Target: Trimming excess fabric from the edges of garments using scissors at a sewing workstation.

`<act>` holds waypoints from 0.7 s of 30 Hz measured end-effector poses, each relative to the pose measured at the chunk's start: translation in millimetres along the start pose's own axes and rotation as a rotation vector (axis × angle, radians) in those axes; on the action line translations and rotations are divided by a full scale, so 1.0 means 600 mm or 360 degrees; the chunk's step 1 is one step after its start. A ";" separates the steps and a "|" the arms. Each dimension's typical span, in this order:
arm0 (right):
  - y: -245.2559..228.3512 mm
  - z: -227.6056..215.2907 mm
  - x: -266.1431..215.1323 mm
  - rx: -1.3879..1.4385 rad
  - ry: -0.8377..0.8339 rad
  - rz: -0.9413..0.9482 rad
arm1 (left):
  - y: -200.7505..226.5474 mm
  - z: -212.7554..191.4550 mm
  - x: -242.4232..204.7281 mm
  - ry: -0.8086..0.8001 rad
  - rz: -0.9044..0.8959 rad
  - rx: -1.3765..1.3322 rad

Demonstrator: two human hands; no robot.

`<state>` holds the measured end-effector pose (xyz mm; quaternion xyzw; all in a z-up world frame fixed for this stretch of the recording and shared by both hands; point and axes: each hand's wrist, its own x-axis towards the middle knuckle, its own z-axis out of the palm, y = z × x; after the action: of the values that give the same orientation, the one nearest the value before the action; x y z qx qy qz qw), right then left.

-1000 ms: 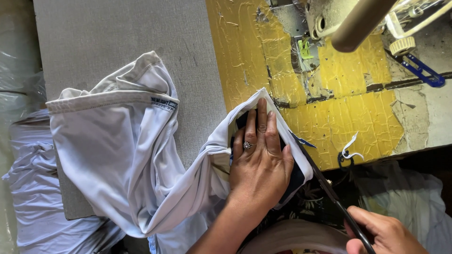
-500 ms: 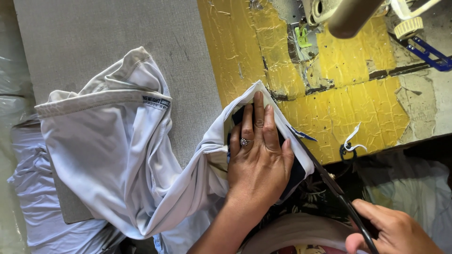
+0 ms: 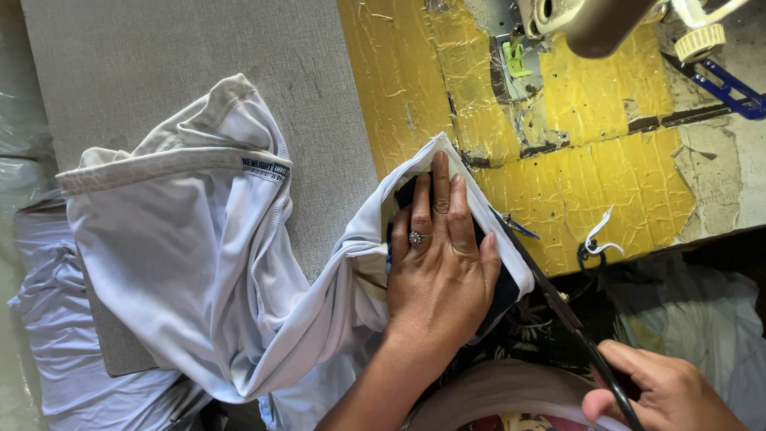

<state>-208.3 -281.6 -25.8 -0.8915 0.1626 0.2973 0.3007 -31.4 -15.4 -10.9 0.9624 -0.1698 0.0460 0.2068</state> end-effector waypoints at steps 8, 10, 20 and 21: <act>0.011 -0.021 0.013 -0.0075 -0.0168 -0.0023 | 0.000 0.001 -0.001 0.0006 -0.0005 0.0016; 0.007 -0.016 0.022 -0.0184 -0.0079 -0.0093 | -0.001 0.001 0.000 0.0027 0.0004 -0.0025; 0.007 0.003 0.017 -0.0368 0.0031 -0.0113 | -0.001 -0.003 0.001 -0.0031 0.0017 -0.0037; 0.001 0.004 0.016 -0.0229 0.0036 -0.0161 | -0.001 -0.003 0.002 -0.0013 0.0014 -0.0021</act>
<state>-202.3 -281.6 -33.8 -0.9212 0.0990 0.2825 0.2486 -30.3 -14.5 -9.0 0.9605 -0.1752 0.0420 0.2123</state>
